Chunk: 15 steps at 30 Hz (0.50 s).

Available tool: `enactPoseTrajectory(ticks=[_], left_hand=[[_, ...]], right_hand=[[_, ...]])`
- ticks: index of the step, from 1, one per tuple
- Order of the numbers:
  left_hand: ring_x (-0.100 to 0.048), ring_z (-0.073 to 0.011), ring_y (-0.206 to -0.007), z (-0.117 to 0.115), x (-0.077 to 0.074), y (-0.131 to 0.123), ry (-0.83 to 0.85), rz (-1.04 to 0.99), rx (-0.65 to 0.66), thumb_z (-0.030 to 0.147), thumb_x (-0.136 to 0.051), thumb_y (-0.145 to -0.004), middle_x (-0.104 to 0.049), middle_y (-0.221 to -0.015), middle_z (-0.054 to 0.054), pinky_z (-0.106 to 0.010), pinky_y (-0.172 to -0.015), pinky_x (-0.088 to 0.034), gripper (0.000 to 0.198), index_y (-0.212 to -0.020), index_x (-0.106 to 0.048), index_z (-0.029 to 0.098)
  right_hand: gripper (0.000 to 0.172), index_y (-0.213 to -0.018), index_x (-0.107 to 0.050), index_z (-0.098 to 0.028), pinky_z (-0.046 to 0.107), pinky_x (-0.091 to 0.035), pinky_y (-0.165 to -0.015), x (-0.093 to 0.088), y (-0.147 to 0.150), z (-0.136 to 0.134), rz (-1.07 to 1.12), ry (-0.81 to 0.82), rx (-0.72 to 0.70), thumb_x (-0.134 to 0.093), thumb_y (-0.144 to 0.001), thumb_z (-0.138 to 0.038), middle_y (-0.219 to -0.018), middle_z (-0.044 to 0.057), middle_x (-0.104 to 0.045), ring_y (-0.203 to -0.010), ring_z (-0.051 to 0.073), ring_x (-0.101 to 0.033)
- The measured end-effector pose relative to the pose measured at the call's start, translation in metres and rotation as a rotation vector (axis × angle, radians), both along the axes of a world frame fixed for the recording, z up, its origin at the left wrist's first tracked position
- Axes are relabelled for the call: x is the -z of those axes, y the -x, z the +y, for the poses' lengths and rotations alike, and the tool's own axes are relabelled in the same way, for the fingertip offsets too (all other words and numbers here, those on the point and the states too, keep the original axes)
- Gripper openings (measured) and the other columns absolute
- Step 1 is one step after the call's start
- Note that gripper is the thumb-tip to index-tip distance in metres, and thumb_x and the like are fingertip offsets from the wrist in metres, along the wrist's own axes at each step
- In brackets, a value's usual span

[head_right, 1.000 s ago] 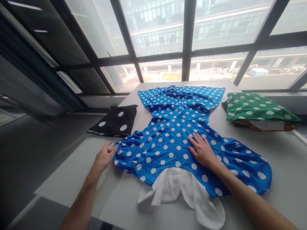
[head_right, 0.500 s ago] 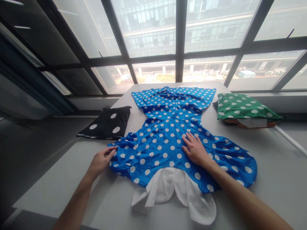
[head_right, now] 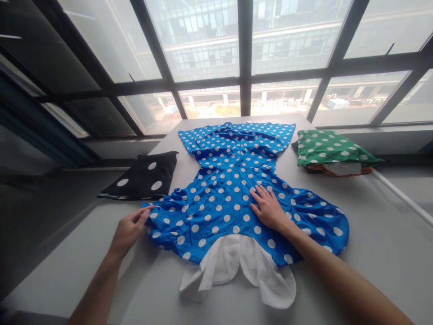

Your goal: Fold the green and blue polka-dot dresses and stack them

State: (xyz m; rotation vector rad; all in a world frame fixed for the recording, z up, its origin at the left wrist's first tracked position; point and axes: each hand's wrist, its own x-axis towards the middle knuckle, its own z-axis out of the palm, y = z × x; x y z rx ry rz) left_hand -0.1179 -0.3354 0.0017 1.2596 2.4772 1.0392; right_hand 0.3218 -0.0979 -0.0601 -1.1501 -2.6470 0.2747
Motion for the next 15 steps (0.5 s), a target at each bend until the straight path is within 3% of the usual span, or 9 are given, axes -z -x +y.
enactPoseTrajectory(ticks=[4, 8, 15], left_hand=[[-0.072, -0.0301, -0.105, 0.009, -0.014, -0.014, -0.049, 0.125, 0.056, 0.062, -0.061, -0.088, -0.068, -0.135, -0.012, -0.036, -0.085, -0.061, 0.071, -0.144, -0.062, 0.020], [-0.070, -0.0315, -0.102, 0.014, -0.018, -0.012, 0.035, 0.282, 0.028, 0.050, -0.057, -0.086, -0.070, -0.121, -0.013, -0.042, -0.097, -0.057, 0.057, -0.130, -0.071, 0.016], [-0.070, -0.0295, -0.101, 0.002, -0.001, -0.008, 0.210, 0.323, -0.002, 0.026, -0.048, -0.079, -0.069, -0.113, -0.012, -0.038, -0.097, -0.056, 0.051, -0.121, -0.077, 0.020]], right_hand=[[0.056, -0.156, -0.050, -0.022, 0.060, -0.022, -0.127, -0.005, 0.000, -0.002, 0.070, -0.030, -0.007, -0.041, -0.106, -0.044, -0.169, 0.013, -0.034, -0.159, 0.031, -0.023], [0.057, -0.159, -0.047, -0.023, 0.058, -0.021, -0.127, -0.008, 0.000, -0.007, 0.063, -0.054, 0.025, -0.036, -0.108, -0.047, -0.171, 0.012, -0.027, -0.160, 0.031, -0.019], [0.062, -0.164, -0.038, -0.026, 0.058, -0.017, -0.128, 0.000, 0.000, -0.013, -0.097, 0.001, 0.068, -0.037, -0.107, -0.050, -0.173, 0.011, -0.024, -0.161, 0.030, -0.016]])
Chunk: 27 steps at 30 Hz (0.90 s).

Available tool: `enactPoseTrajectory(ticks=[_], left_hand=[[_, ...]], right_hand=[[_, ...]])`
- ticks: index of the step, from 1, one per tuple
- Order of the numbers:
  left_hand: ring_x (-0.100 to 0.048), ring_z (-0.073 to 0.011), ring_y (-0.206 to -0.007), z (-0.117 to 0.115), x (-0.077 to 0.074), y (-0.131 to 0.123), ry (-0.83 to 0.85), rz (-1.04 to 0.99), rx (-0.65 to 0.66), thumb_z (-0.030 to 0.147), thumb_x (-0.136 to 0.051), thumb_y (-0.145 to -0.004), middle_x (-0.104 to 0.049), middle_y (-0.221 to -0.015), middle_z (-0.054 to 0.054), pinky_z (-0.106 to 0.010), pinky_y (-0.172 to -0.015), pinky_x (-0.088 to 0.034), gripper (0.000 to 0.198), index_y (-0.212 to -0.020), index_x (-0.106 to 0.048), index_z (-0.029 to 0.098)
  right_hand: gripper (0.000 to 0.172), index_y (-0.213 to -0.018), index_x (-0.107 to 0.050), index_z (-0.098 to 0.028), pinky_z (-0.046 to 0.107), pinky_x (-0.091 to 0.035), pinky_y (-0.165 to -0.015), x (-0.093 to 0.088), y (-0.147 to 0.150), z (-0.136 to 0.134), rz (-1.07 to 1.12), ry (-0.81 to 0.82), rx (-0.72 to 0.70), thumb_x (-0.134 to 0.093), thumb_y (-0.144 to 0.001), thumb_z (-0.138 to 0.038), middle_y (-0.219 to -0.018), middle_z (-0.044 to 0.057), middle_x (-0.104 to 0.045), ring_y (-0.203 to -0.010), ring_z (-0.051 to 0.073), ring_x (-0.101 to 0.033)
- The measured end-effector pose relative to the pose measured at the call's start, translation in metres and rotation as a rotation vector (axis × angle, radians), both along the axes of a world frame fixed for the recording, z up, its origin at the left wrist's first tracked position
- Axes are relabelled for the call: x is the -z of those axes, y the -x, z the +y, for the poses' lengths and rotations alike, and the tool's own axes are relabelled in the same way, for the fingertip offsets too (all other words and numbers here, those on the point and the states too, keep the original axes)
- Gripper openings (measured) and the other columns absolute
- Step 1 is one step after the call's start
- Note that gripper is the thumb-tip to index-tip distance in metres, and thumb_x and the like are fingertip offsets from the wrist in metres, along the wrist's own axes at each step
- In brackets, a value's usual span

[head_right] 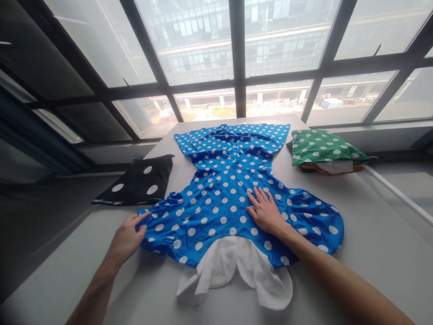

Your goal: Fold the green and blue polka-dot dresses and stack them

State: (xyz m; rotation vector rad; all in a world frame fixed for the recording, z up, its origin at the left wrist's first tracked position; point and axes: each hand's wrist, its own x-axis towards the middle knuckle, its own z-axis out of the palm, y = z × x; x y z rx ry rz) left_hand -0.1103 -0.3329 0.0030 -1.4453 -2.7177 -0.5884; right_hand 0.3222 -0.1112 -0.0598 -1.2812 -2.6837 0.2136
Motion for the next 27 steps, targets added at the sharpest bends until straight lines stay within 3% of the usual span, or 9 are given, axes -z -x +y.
enactPoseTrajectory(ticks=[6, 10, 13, 15, 17, 19, 22, 24, 27], left_hand=[[-0.072, -0.0326, -0.102, -0.044, -0.006, 0.021, 0.249, -0.067, 0.126, 0.036, -0.053, -0.080, -0.072, -0.117, -0.012, -0.042, -0.090, -0.058, 0.050, -0.121, -0.079, 0.025], [-0.073, -0.0381, -0.106, -0.049, -0.032, 0.037, 0.468, -0.100, 0.196, 0.052, -0.073, -0.074, -0.077, -0.120, -0.009, -0.046, -0.089, -0.058, 0.059, -0.130, -0.074, 0.034], [-0.068, -0.0417, -0.118, 0.002, -0.055, 0.020, 0.358, 0.091, 0.204, 0.065, -0.064, -0.083, -0.071, -0.133, -0.014, -0.048, -0.091, -0.056, 0.069, -0.143, -0.066, 0.030], [-0.066, -0.0387, -0.123, 0.061, -0.064, -0.006, 0.236, 0.157, 0.291, 0.065, -0.054, -0.092, -0.068, -0.139, -0.014, -0.046, -0.097, -0.054, 0.068, -0.147, -0.062, 0.027], [-0.062, -0.0324, -0.130, 0.131, -0.063, -0.034, 0.121, 0.116, 0.466, 0.058, -0.045, -0.101, -0.065, -0.144, -0.013, -0.041, -0.109, -0.048, 0.061, -0.147, -0.061, 0.022], [-0.051, -0.0296, -0.143, 0.197, -0.050, -0.056, 0.058, 0.086, 0.530, 0.052, -0.042, -0.104, -0.055, -0.155, -0.014, -0.038, -0.118, -0.039, 0.060, -0.151, -0.057, 0.017], [-0.032, -0.0303, -0.156, 0.263, -0.019, -0.065, 0.132, 0.068, 0.432, 0.048, -0.038, -0.107, -0.038, -0.167, -0.015, -0.045, -0.125, -0.027, 0.063, -0.159, -0.044, 0.015], [-0.027, -0.0357, -0.157, 0.282, 0.002, -0.058, 0.177, 0.054, 0.369, 0.049, -0.036, -0.106, -0.032, -0.169, -0.018, -0.055, -0.125, -0.023, 0.065, -0.161, -0.040, 0.014], [-0.020, -0.0402, -0.158, 0.286, 0.025, -0.041, 0.216, 0.040, 0.320, 0.054, -0.035, -0.106, -0.023, -0.172, -0.016, -0.064, -0.125, -0.013, 0.068, -0.163, -0.039, 0.017]], right_hand=[[0.069, -0.164, -0.037, -0.028, 0.060, -0.023, -0.126, -0.003, -0.017, -0.029, -0.045, 0.068, -0.051, -0.046, -0.102, -0.056, -0.173, 0.010, -0.024, -0.160, 0.034, -0.018], [0.061, -0.153, -0.056, -0.027, 0.057, -0.037, -0.120, -0.026, -0.020, -0.026, -0.031, 0.134, -0.072, -0.051, -0.099, -0.057, -0.162, 0.013, -0.046, -0.150, 0.037, -0.041], [0.055, -0.146, -0.063, -0.024, 0.050, -0.044, -0.116, -0.049, 0.001, 0.008, 0.103, 0.060, -0.010, -0.043, -0.103, -0.052, -0.153, 0.013, -0.057, -0.142, 0.035, -0.051], [0.055, -0.149, -0.060, -0.021, 0.049, -0.041, -0.118, -0.059, 0.024, 0.043, 0.168, 0.006, 0.025, -0.041, -0.105, -0.047, -0.154, 0.014, -0.055, -0.144, 0.034, -0.048], [0.057, -0.155, -0.052, -0.017, 0.046, -0.035, -0.122, -0.063, 0.046, 0.082, 0.163, 0.005, 0.062, -0.037, -0.106, -0.043, -0.161, 0.015, -0.047, -0.150, 0.032, -0.040], [0.061, -0.161, -0.041, -0.012, 0.045, -0.025, -0.127, -0.059, 0.059, 0.118, 0.107, 0.023, 0.129, -0.034, -0.107, -0.041, -0.170, 0.015, -0.032, -0.158, 0.030, -0.025], [0.067, -0.165, -0.031, -0.010, 0.053, -0.018, -0.127, -0.042, 0.056, 0.158, 0.040, 0.074, 0.264, -0.030, -0.108, -0.045, -0.173, 0.018, -0.019, -0.160, 0.033, -0.015], [0.070, -0.165, -0.030, -0.009, 0.057, -0.018, -0.125, -0.029, 0.043, 0.172, 0.019, 0.101, 0.328, -0.027, -0.107, -0.049, -0.172, 0.021, -0.020, -0.160, 0.035, -0.017], [0.073, -0.166, -0.030, -0.012, 0.057, -0.016, -0.126, -0.013, 0.024, 0.180, 0.000, 0.116, 0.373, -0.024, -0.106, -0.053, -0.173, 0.019, -0.019, -0.160, 0.033, -0.016]])
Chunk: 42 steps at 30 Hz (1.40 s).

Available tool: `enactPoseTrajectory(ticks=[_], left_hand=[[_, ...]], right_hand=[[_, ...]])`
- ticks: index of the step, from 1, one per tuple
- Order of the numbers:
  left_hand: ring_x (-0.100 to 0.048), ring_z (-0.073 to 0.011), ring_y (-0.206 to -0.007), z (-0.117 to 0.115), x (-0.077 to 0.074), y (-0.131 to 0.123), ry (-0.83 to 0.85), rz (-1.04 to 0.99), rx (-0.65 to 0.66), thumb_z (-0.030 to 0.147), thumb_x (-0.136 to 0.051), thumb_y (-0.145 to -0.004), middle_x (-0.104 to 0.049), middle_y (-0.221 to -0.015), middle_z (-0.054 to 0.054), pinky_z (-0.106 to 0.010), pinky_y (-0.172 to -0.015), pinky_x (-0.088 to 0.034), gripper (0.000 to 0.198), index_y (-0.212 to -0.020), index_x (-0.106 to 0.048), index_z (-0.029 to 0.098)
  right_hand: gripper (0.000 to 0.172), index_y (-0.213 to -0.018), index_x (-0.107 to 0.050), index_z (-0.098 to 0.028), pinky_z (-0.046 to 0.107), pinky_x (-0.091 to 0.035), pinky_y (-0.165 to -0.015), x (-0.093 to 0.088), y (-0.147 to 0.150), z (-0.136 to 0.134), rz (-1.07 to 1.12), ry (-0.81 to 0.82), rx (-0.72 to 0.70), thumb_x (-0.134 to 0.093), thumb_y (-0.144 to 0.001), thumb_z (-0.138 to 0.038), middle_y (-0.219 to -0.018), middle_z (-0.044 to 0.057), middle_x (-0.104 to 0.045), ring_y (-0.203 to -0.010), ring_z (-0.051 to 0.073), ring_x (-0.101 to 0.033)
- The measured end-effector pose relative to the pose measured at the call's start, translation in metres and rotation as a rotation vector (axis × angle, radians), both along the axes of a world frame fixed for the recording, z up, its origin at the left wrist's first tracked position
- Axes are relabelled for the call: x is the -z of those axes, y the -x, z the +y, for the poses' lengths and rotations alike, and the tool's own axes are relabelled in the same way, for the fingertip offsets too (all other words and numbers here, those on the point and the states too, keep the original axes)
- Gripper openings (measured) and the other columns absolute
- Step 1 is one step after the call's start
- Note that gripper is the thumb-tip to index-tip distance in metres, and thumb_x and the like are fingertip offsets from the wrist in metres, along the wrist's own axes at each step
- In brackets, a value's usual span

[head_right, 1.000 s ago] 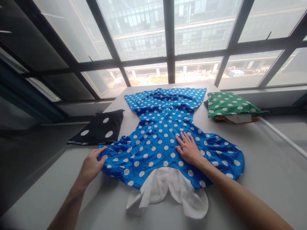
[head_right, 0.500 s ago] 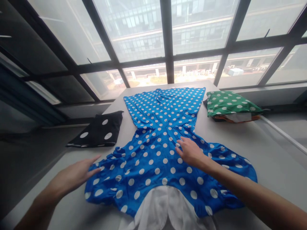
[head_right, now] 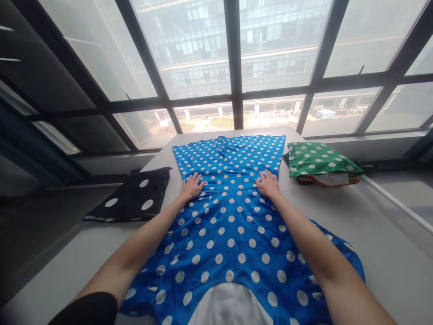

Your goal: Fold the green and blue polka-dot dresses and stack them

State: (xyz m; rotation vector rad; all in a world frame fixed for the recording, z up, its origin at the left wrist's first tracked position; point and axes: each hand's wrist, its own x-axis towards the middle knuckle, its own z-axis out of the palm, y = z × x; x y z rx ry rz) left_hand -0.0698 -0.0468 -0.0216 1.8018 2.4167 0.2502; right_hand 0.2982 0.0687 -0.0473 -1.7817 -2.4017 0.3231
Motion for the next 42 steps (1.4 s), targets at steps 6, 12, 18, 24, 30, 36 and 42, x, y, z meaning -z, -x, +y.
enactPoseTrajectory(ticks=[6, 12, 18, 24, 30, 36, 42], left_hand=[[-0.021, -0.0472, -0.156, -0.002, -0.003, 0.013, 0.036, 0.021, -0.068, 0.058, -0.033, -0.104, -0.023, -0.171, -0.021, -0.076, -0.119, -0.014, 0.076, -0.165, -0.032, 0.014], [-0.026, -0.0361, -0.157, -0.020, -0.010, -0.046, -0.066, 0.091, 0.122, 0.042, -0.033, -0.108, -0.032, -0.169, -0.017, -0.058, -0.129, -0.010, 0.061, -0.161, -0.041, 0.013], [-0.020, -0.0390, -0.159, -0.047, 0.019, -0.097, -0.061, 0.060, 0.409, 0.058, -0.036, -0.107, -0.024, -0.173, -0.010, -0.064, -0.126, -0.016, 0.066, -0.165, -0.036, 0.027], [-0.013, -0.0400, -0.160, -0.061, 0.016, -0.052, -0.011, 0.052, 0.289, 0.067, -0.034, -0.105, -0.023, -0.174, -0.008, -0.063, -0.127, -0.009, 0.069, -0.164, -0.038, 0.030], [-0.011, -0.0345, -0.161, -0.067, 0.011, -0.017, 0.037, 0.028, 0.197, 0.061, -0.028, -0.107, -0.020, -0.174, -0.006, -0.066, -0.126, -0.011, 0.066, -0.166, -0.032, 0.030], [-0.030, -0.0350, -0.156, -0.091, -0.008, 0.006, -0.017, -0.022, 0.170, 0.053, -0.036, -0.107, -0.029, -0.171, -0.014, -0.056, -0.124, -0.029, 0.067, -0.166, -0.032, 0.021], [-0.031, -0.0350, -0.156, -0.166, -0.007, -0.029, -0.083, 0.004, 0.401, 0.056, -0.039, -0.107, -0.037, -0.168, -0.009, -0.058, -0.124, -0.030, 0.062, -0.163, -0.039, 0.029]], right_hand=[[0.071, -0.165, -0.032, -0.013, 0.055, -0.016, -0.127, -0.001, -0.008, -0.001, 0.004, -0.018, 0.003, -0.028, -0.107, -0.052, -0.172, 0.019, -0.021, -0.160, 0.033, -0.018], [0.064, -0.161, -0.040, -0.011, 0.051, -0.011, -0.129, -0.023, 0.017, -0.045, 0.095, -0.254, -0.110, -0.020, -0.110, -0.044, -0.172, 0.016, -0.026, -0.161, 0.030, -0.014], [0.064, -0.162, -0.038, -0.014, 0.053, -0.017, -0.127, -0.006, 0.055, -0.105, 0.064, -0.102, -0.287, -0.034, -0.107, -0.046, -0.172, 0.017, -0.024, -0.160, 0.032, -0.017], [0.068, -0.165, -0.034, -0.019, 0.051, -0.013, -0.128, 0.005, 0.018, -0.100, 0.025, -0.051, -0.212, -0.032, -0.107, -0.055, -0.173, 0.014, -0.021, -0.161, 0.030, -0.014], [0.068, -0.165, -0.033, -0.019, 0.048, -0.015, -0.129, 0.008, -0.023, -0.088, 0.017, -0.111, -0.207, -0.033, -0.107, -0.053, -0.173, 0.015, -0.023, -0.160, 0.028, -0.018], [0.063, -0.164, -0.037, -0.014, 0.052, -0.016, -0.128, -0.010, -0.016, -0.106, 0.057, -0.210, -0.210, -0.035, -0.107, -0.043, -0.172, 0.017, -0.023, -0.160, 0.032, -0.017], [0.061, -0.165, -0.036, -0.024, 0.054, -0.013, -0.129, -0.028, 0.036, -0.180, 0.160, -0.106, -0.502, -0.032, -0.109, -0.049, -0.175, 0.010, -0.015, -0.162, 0.028, -0.007]])
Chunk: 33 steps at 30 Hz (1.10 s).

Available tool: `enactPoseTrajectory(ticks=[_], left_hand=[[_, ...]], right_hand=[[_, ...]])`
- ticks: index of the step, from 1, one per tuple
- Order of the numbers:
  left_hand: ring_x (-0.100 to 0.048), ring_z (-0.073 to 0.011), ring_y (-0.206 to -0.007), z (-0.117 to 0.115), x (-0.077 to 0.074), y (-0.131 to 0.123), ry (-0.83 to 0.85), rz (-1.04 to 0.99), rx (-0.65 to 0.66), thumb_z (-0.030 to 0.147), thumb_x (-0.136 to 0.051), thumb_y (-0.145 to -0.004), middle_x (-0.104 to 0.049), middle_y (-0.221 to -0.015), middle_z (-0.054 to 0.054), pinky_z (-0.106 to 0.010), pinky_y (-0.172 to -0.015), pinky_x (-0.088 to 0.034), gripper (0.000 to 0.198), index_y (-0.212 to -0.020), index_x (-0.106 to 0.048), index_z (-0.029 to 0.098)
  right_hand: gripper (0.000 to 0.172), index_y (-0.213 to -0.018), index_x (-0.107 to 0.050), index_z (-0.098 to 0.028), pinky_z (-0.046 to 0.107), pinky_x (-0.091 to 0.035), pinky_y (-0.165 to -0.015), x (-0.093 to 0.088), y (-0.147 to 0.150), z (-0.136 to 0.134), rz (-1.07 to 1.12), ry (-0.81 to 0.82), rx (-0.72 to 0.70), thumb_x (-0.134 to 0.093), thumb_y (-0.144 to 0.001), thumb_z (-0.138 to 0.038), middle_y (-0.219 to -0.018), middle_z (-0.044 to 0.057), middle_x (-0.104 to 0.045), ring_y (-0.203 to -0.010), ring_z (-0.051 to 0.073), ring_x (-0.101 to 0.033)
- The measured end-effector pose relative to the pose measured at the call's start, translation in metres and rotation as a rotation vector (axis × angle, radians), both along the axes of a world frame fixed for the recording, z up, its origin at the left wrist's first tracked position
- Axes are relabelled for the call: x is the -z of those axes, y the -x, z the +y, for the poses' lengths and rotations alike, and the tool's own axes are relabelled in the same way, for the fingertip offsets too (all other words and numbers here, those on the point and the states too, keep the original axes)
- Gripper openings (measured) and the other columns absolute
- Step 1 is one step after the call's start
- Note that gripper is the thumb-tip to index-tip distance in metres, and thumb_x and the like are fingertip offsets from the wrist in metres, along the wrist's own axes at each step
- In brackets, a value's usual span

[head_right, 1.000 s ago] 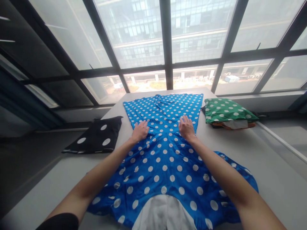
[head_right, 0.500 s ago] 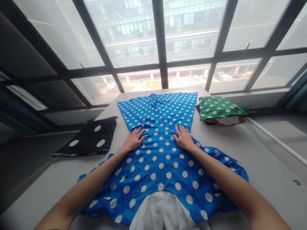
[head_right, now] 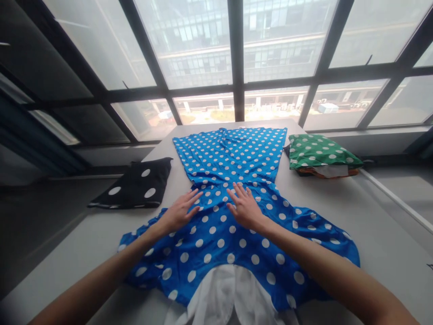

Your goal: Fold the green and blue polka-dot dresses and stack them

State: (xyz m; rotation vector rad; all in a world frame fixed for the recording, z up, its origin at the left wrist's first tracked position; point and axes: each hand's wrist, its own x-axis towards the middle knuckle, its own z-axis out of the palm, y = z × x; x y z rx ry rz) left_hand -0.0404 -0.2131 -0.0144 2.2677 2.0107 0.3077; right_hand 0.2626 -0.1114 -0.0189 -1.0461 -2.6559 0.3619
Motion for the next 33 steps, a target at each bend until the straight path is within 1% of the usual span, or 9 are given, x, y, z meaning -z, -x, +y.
enactPoseTrajectory(ticks=[4, 9, 12, 15, 19, 22, 25, 29, 33], left_hand=[[-0.023, -0.0351, -0.159, -0.025, 0.015, -0.032, 0.056, 0.069, 0.084, 0.057, -0.040, -0.108, -0.027, -0.172, -0.003, -0.063, -0.126, -0.021, 0.061, -0.164, -0.032, 0.037], [-0.017, -0.0351, -0.160, -0.025, 0.019, -0.033, 0.088, 0.084, 0.080, 0.059, -0.038, -0.108, -0.021, -0.174, -0.003, -0.064, -0.126, -0.016, 0.062, -0.165, -0.028, 0.038], [-0.015, -0.0367, -0.160, -0.022, 0.016, -0.031, 0.114, 0.061, 0.049, 0.061, -0.038, -0.107, -0.021, -0.174, -0.003, -0.066, -0.126, -0.015, 0.063, -0.165, -0.029, 0.038], [-0.018, -0.0371, -0.160, -0.021, 0.009, -0.031, 0.122, 0.019, -0.014, 0.063, -0.039, -0.106, -0.025, -0.173, -0.008, -0.065, -0.126, -0.018, 0.067, -0.164, -0.034, 0.032], [-0.033, -0.0346, -0.155, -0.040, -0.014, -0.020, 0.117, -0.028, -0.082, 0.056, -0.044, -0.105, -0.042, -0.165, -0.011, -0.055, -0.124, -0.031, 0.062, -0.158, -0.048, 0.025], [-0.048, -0.0313, -0.143, -0.075, -0.036, -0.005, 0.070, 0.022, -0.227, 0.047, -0.045, -0.105, -0.054, -0.155, -0.013, -0.046, -0.118, -0.040, 0.058, -0.157, -0.049, 0.021], [-0.060, -0.0336, -0.122, -0.117, -0.047, 0.009, 0.099, 0.146, -0.484, 0.047, -0.045, -0.103, -0.062, -0.138, -0.016, -0.045, -0.104, -0.050, 0.062, -0.159, -0.047, 0.020], [-0.065, -0.0350, -0.104, -0.163, -0.043, 0.019, 0.226, 0.250, -0.749, 0.053, -0.042, -0.102, -0.063, -0.124, -0.018, -0.044, -0.089, -0.052, 0.064, -0.157, -0.049, 0.022], [-0.068, -0.0356, -0.097, -0.185, -0.028, 0.025, 0.242, 0.214, -0.863, 0.057, -0.036, -0.102, -0.062, -0.116, -0.020, -0.047, -0.088, -0.052, 0.070, -0.161, -0.042, 0.020]], right_hand=[[0.063, -0.164, -0.036, -0.025, 0.056, -0.011, -0.128, 0.010, 0.030, -0.033, -0.065, 0.079, -0.057, -0.039, -0.107, -0.050, -0.174, 0.011, -0.016, -0.162, 0.030, -0.009], [0.062, -0.164, -0.038, -0.026, 0.055, -0.007, -0.128, 0.020, 0.032, -0.034, -0.095, 0.090, -0.055, -0.040, -0.107, -0.050, -0.174, 0.012, -0.018, -0.162, 0.028, -0.008], [0.062, -0.164, -0.038, -0.027, 0.055, -0.007, -0.128, 0.019, 0.029, -0.032, -0.099, 0.099, -0.054, -0.040, -0.107, -0.050, -0.174, 0.011, -0.017, -0.162, 0.029, -0.008], [0.061, -0.163, -0.039, -0.026, 0.054, -0.008, -0.129, 0.017, 0.030, -0.034, -0.095, 0.101, -0.050, -0.040, -0.107, -0.051, -0.174, 0.012, -0.018, -0.162, 0.028, -0.009], [0.061, -0.164, -0.038, -0.025, 0.057, -0.010, -0.128, 0.015, 0.029, -0.036, -0.070, 0.108, -0.046, -0.040, -0.107, -0.049, -0.174, 0.012, -0.017, -0.162, 0.029, -0.008], [0.059, -0.164, -0.038, -0.026, 0.060, -0.013, -0.128, 0.013, 0.029, -0.035, -0.016, 0.082, -0.044, -0.043, -0.107, -0.044, -0.174, 0.011, -0.015, -0.162, 0.031, -0.008], [0.055, -0.160, -0.045, -0.027, 0.058, -0.016, -0.128, 0.011, 0.031, -0.032, 0.041, 0.059, -0.043, -0.046, -0.106, -0.038, -0.174, 0.012, -0.019, -0.161, 0.032, -0.011], [0.052, -0.157, -0.051, -0.025, 0.058, -0.021, -0.127, 0.010, 0.038, -0.035, 0.085, 0.062, -0.050, -0.048, -0.106, -0.034, -0.171, 0.014, -0.027, -0.160, 0.033, -0.016], [0.050, -0.153, -0.055, -0.025, 0.058, -0.024, -0.126, 0.011, 0.044, -0.047, 0.137, 0.052, -0.105, -0.053, -0.103, -0.030, -0.169, 0.014, -0.034, -0.159, 0.033, -0.021]])
